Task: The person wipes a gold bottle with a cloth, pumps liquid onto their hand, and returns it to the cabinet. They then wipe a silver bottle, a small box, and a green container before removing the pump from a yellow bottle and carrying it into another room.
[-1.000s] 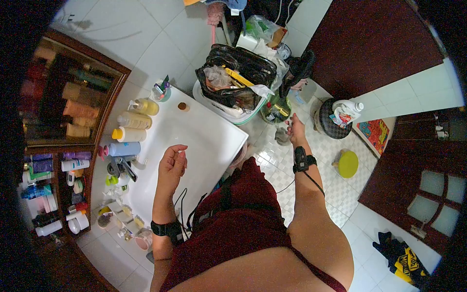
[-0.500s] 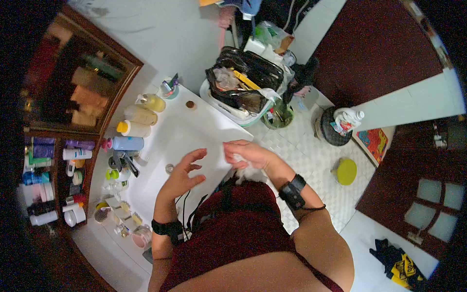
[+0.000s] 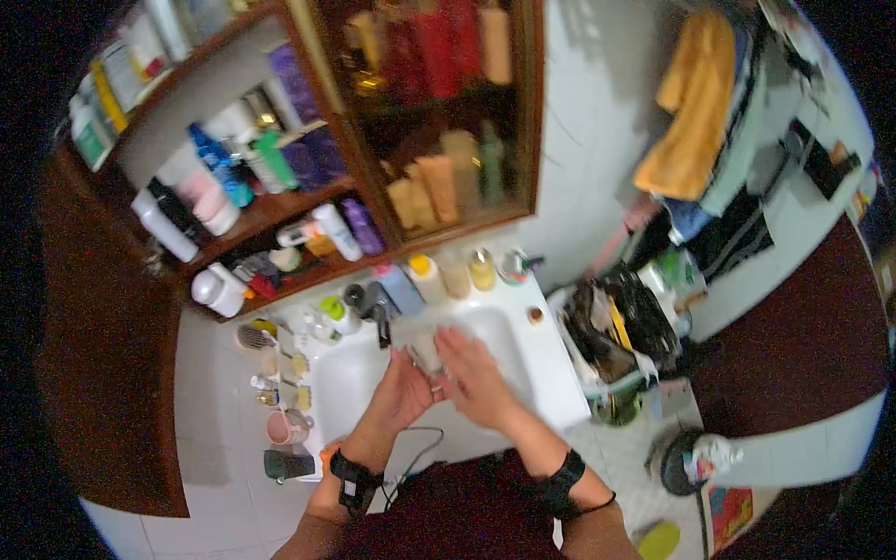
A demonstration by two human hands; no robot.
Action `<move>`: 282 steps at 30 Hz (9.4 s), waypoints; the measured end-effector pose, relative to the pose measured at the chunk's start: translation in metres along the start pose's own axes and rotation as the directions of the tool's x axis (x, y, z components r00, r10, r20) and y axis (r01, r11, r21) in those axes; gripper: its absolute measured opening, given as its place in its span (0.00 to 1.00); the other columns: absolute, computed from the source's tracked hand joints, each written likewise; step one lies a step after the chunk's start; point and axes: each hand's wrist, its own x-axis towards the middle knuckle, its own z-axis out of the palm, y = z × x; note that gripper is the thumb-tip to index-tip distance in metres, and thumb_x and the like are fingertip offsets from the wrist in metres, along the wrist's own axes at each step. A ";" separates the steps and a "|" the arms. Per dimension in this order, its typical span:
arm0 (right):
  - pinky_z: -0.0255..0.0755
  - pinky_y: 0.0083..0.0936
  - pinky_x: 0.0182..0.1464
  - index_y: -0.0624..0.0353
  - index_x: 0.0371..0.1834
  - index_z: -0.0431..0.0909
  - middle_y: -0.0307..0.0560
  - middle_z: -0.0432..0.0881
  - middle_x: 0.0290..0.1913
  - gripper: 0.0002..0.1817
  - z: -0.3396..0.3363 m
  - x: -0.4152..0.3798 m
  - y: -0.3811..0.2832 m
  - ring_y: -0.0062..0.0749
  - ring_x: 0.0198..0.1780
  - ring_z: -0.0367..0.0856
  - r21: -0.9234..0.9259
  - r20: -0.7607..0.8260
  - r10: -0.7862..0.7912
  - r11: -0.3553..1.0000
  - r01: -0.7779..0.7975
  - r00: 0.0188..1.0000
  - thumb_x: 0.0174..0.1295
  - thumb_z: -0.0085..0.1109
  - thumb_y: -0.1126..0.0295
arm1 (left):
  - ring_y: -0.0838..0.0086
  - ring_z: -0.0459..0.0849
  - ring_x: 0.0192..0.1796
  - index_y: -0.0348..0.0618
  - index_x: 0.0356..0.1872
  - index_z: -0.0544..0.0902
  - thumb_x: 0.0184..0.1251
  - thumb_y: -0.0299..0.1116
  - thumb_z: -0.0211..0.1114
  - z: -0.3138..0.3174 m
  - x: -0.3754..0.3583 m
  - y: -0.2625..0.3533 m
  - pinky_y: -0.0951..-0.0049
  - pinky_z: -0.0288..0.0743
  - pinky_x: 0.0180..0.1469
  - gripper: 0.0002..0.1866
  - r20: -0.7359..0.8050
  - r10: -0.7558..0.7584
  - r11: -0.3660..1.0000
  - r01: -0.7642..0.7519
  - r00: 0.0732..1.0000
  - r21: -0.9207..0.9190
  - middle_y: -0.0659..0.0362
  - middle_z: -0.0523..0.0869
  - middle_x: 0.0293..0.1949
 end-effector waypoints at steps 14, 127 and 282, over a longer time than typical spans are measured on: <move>0.71 0.33 0.54 0.60 0.51 0.76 0.55 0.78 0.50 0.20 -0.003 0.161 -0.107 0.46 0.52 0.78 -0.049 -0.219 -0.301 0.953 0.298 0.928 0.57 0.63 0.66 | 0.62 0.79 0.52 0.44 0.55 0.66 0.70 0.42 0.56 -0.040 -0.107 0.072 0.59 0.77 0.53 0.20 -0.353 0.446 0.889 -0.454 0.822 0.067 0.53 0.78 0.50; 0.70 0.39 0.57 0.65 0.61 0.61 0.66 0.71 0.55 0.38 -0.017 0.412 -0.195 0.58 0.56 0.73 -0.583 -0.221 -0.298 0.804 0.119 0.929 0.49 0.69 0.63 | 0.67 0.83 0.34 0.40 0.36 0.83 0.58 0.40 0.67 0.066 -0.051 0.257 0.70 0.74 0.41 0.13 0.193 0.902 -0.122 -0.200 0.385 0.972 0.52 0.85 0.31; 0.74 0.26 0.44 0.58 0.49 0.72 0.46 0.80 0.39 0.31 0.035 0.053 -0.059 0.34 0.39 0.80 0.028 -0.029 -0.116 0.993 0.117 0.993 0.36 0.69 0.72 | 0.77 0.79 0.43 0.42 0.43 0.78 0.63 0.43 0.66 0.037 -0.046 0.098 0.76 0.74 0.44 0.16 -0.223 0.547 0.812 -0.447 0.807 0.377 0.63 0.80 0.40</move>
